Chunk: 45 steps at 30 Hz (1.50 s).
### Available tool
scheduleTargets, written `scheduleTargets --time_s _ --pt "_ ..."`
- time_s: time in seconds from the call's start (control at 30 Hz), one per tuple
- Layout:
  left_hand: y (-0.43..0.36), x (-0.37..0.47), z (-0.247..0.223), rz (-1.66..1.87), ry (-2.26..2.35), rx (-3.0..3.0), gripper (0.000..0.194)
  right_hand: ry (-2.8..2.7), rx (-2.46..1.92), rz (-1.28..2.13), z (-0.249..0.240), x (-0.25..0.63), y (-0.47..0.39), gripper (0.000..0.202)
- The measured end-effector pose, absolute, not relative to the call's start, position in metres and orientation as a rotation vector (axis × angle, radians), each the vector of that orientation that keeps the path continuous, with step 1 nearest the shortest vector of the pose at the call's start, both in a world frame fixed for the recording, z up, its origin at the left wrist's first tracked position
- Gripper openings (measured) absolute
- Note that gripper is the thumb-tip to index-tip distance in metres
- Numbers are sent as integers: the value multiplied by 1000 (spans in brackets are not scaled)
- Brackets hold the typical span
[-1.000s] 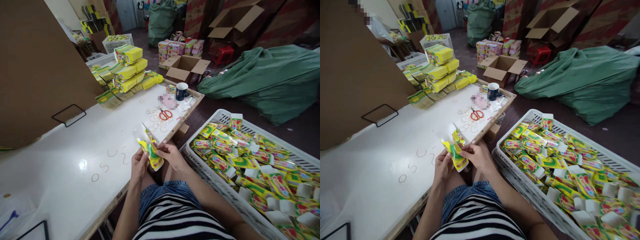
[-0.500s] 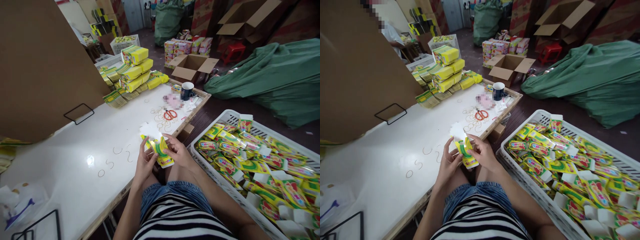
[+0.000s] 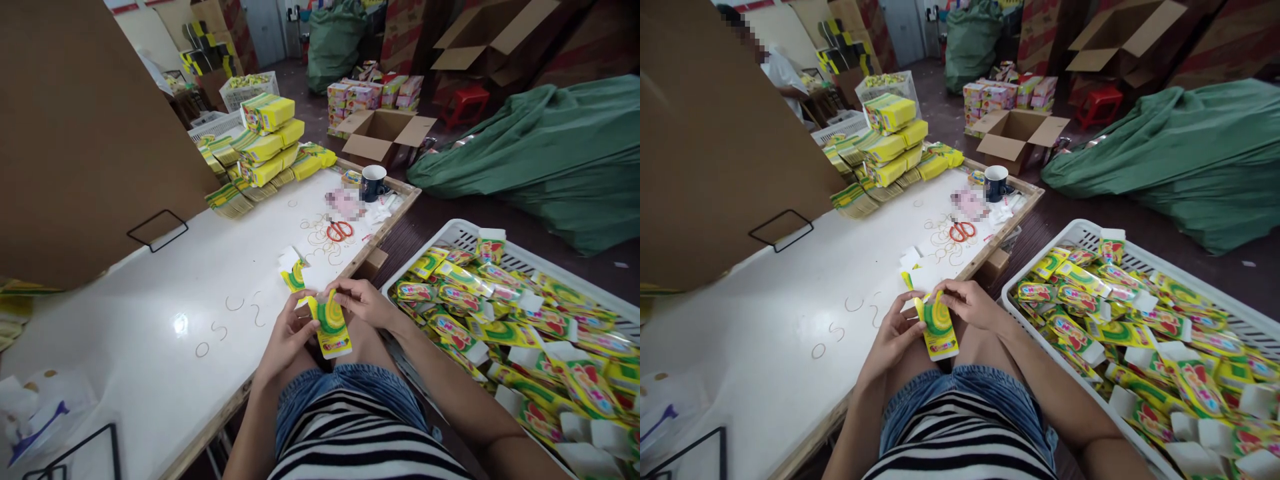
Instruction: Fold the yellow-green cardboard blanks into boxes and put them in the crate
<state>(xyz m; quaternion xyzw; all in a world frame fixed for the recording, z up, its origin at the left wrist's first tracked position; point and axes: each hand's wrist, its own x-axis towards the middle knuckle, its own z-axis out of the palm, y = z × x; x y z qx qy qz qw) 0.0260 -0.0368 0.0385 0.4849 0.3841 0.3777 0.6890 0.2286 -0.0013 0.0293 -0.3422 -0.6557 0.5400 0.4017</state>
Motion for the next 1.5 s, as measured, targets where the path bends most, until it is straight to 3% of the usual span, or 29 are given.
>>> scheduleTargets --time_s 0.17,0.33,0.43,0.53,0.73,0.97,1.33,1.4,1.5 --pt "-37 32 34 868 854 1001 81 -1627 -921 1206 16 225 1 18" --pt "-33 34 29 867 969 1096 56 -1350 -1027 1200 11 229 7 28" --pt "-33 37 28 872 1051 1183 46 -1499 -989 1429 16 234 10 28" --pt "-34 42 28 876 1032 1182 46 -1708 -1068 1489 24 234 10 30" --pt "-35 44 31 893 992 1087 52 -2051 -1476 1017 37 223 7 31" --pt "-33 46 31 906 1015 1063 55 -2023 -1524 991 32 218 3 38" --pt "-27 61 22 907 921 1114 49 -1599 -1151 1093 9 245 -17 21" --pt "-23 70 15 930 914 1188 50 -1556 -1228 918 9 267 -20 20" --pt "-14 69 6 983 997 1356 53 -1376 -1526 246 13 324 -20 16"
